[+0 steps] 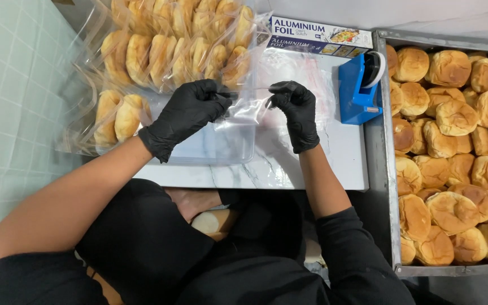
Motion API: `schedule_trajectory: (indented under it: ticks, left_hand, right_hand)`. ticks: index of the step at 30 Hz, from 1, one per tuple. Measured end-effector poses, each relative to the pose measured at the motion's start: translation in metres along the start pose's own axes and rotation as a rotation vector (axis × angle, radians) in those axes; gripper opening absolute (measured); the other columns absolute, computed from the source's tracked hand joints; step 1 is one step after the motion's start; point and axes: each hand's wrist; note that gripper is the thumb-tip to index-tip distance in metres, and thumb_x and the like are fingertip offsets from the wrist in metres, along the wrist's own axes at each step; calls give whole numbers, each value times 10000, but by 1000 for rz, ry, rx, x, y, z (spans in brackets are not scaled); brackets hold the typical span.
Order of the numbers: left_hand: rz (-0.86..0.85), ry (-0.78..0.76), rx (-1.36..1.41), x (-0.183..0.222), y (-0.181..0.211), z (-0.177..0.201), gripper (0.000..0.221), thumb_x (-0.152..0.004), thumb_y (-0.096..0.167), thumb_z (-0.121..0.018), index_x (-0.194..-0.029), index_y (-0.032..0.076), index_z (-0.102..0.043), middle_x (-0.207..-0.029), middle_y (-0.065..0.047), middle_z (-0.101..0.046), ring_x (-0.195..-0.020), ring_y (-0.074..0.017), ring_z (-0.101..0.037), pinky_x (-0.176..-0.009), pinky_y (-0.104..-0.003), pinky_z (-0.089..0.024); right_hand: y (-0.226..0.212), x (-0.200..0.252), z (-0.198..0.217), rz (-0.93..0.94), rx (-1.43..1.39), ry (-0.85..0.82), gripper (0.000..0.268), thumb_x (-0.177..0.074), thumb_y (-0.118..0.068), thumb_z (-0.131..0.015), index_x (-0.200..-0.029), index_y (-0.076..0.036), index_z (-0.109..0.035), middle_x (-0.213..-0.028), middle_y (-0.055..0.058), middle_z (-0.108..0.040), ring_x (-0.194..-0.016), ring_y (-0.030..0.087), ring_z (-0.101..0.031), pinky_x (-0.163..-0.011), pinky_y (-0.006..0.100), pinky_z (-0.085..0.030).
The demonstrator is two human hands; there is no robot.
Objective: The person packages buns by hand, taking them from a metal tray and placing them one by one into clear plastic bags.
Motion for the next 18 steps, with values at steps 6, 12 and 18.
schedule_trajectory:
  ticks: [6,12,18]
  left_hand:
    - [22,2,60,5,11,-4,297,-902,191,-842,-1117,26,-719,-925,-118,-769,-737,-156,-756,-686,-264,-656]
    - [-24,10,66,3,10,-11,224,-912,187,-847,-1018,36,-719,-839,-62,-713,-723,-106,-704,-665,-231,-629]
    - [-25,48,48,-1,-3,-7,192,-943,208,-822,-1007,64,-714,-803,-69,-714,-676,-123,-695,-624,-244,-619]
  right_hand:
    - [11,0,3,42,-45,-7,91,-950,5,-743,-1007,16,-673,-964,189,-743,-717,220,-724,-633,345,-619]
    - [5,-1,1,32,-53,-57,96,-999,-44,-674,-994,49,-695,-684,188,-682,-591,251,-701,-535,313,-578]
    - [36,-1,16,-22,-146,-25,126,-926,-1,-753,-1031,19,-688,-968,145,-728,-824,189,-740,-682,258,-578]
Point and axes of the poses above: each hand's wrist, its own x-axis away from the middle knuckle, its own z-axis out of the back of the hand, y = z × x
